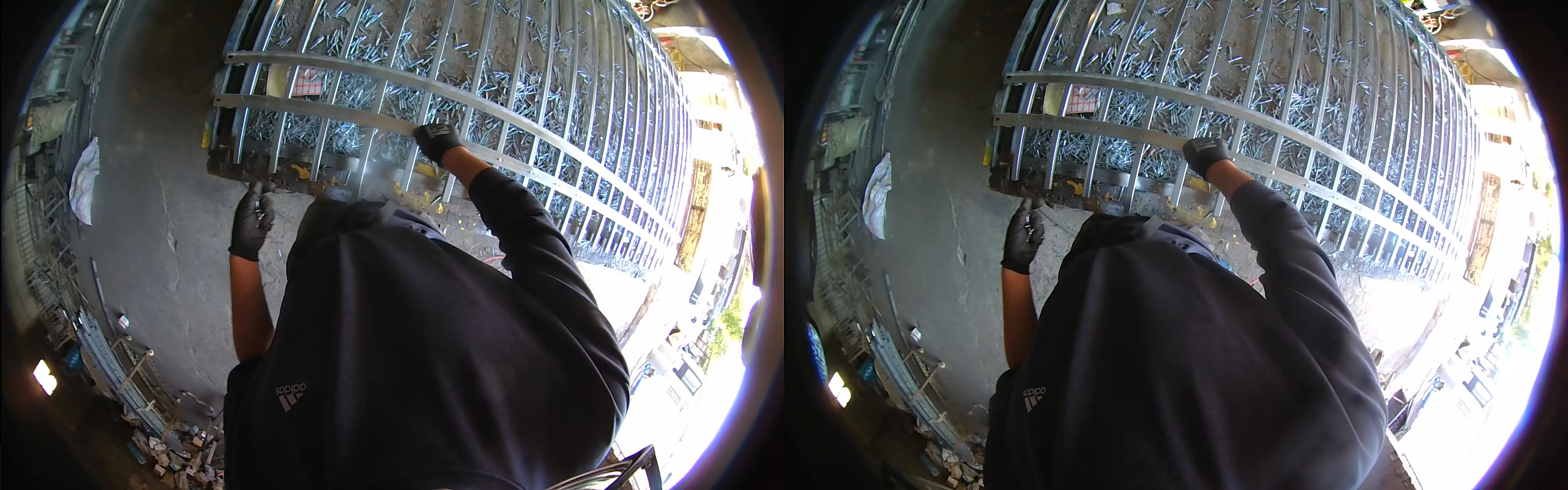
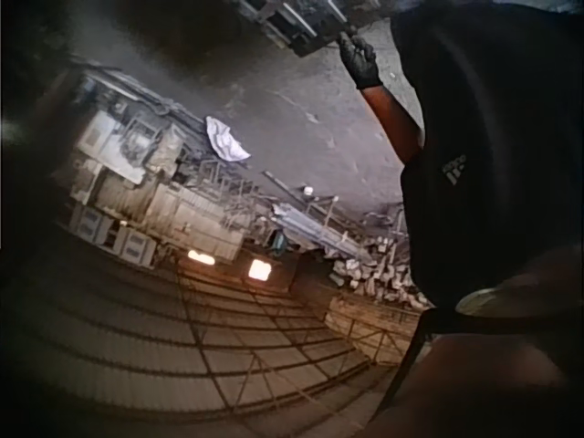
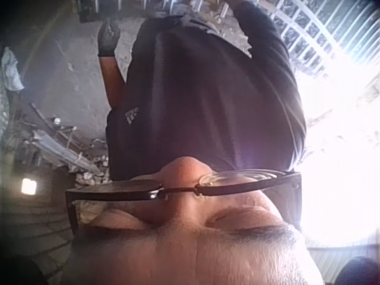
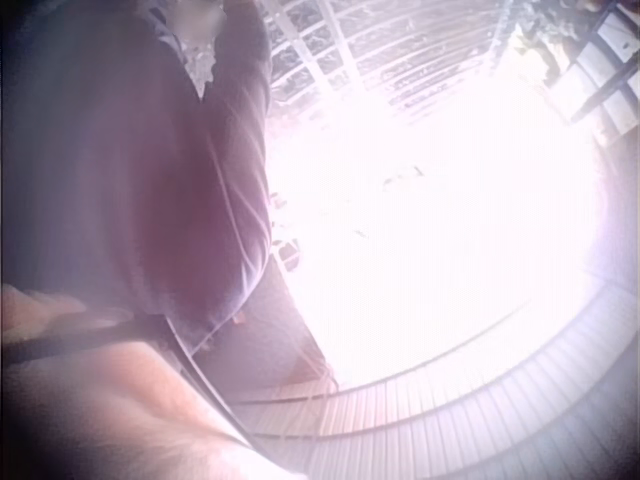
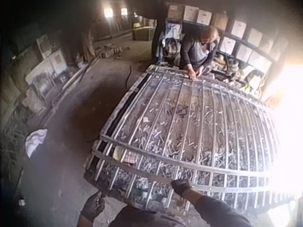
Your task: The person cleans a large metal frame by hand, then uses a pneumatic blower to remove debris from the frame's surface. The person handles the frame and the blower throughout the task.
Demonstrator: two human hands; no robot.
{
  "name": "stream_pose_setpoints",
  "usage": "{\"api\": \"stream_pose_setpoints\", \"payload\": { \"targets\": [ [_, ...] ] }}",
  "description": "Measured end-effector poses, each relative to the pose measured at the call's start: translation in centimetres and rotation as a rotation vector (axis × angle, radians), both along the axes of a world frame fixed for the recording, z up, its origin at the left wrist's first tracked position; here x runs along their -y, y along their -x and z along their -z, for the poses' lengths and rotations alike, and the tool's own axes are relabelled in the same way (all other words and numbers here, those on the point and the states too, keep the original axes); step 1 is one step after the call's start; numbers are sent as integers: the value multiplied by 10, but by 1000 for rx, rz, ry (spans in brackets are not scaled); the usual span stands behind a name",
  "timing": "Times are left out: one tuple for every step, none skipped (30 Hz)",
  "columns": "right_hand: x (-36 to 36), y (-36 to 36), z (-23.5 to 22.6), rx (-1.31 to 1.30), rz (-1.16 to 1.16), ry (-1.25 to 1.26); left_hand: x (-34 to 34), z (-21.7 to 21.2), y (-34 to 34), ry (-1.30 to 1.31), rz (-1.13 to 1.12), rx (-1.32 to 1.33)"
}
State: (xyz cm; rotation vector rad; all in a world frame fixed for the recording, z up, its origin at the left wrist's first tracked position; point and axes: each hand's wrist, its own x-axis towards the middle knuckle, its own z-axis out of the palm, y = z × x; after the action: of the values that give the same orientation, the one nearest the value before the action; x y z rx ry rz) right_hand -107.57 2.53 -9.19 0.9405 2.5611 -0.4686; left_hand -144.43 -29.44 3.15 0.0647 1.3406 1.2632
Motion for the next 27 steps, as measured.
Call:
{"api": "stream_pose_setpoints", "payload": {
  "targets": [
    [-1, 1, -1, 34, -55, 34, 6, -2, 11, 35, -33, 1],
    [-2, 2, -2, 68, -107, -6, 12, -4, 20, 30, 16, -25],
    [-3, 4, -2, 87, 20, 51, 15, -5, 26, 32, 16, -43],
    [-5, 7, -3, 95, 131, 147, 18, -6, 30, 37, 20, -59],
    [-6, 8, -4, 116, 268, 225, 19, -7, 31, 75, 36, -87],
    [-7, 12, -5, 134, 187, 197, 18, -8, 29, 33, 44, -81],
    [-8, 14, -7, 162, 127, 154, 16, -8, 25, 32, 35, -106],
    [-10, 17, -9, 187, 68, 115, 12, -8, 19, 34, 27, -132],
    [-11, 19, -12, 234, -8, 126, 7, -9, 12, 46, 39, -190],
    [-15, 19, -16, 251, 62, 121, 2, -9, 4, 41, 64, -137],
    [-19, 20, -21, 288, 109, 159, -5, -8, -4, 39, 102, -117],
    [-25, 21, -26, 291, 151, 167, -13, -5, -11, 33, 133, -99],
    [-30, 21, -31, 329, 79, 105, -21, -4, -17, 12, 171, -99],
    [-29, 23, -36, 225, 184, 138, -30, 0, -25, 57, 160, -30],
    [-30, 26, -41, 103, 293, 118, -39, 3, -32, 104, 160, 23],
    [-19, 32, -45, -52, 429, 209, -47, 5, -36, 40, 206, 82],
    [-12, 50, -46, -115, 67, 153, -55, 8, -41, 2, 258, 146],
    [2, 55, -51, -369, 128, 362, -61, 9, -44, 5, 267, 176],
    [20, 64, -55, -489, 233, 606, -68, 11, -48, 4, 282, 210],
    [41, 72, -59, -587, 352, 847, -76, 14, -56, 35, 279, 216],
    [61, 80, -65, -659, 494, 1130, -84, 18, -66, -7, 200, 152],
    [80, 90, -70, -780, 483, 1116, -92, 22, -80, -15, 101, 57],
    [95, 95, -77, -938, 442, 1109, -94, 23, -85, -91, 100, 8],
    [106, 100, -84, -1033, 498, 1258, -97, 23, -90, -117, 138, 123],
    [112, 99, -90, -1028, 578, 1243, -99, 22, -93, -76, 155, 131],
    [117, 98, -96, -1058, 633, 1229, -102, 21, -97, -35, 172, 139],
    [118, 96, -101, -1088, 688, 1213, -103, 18, -99, -17, 178, 160]
  ]
}}
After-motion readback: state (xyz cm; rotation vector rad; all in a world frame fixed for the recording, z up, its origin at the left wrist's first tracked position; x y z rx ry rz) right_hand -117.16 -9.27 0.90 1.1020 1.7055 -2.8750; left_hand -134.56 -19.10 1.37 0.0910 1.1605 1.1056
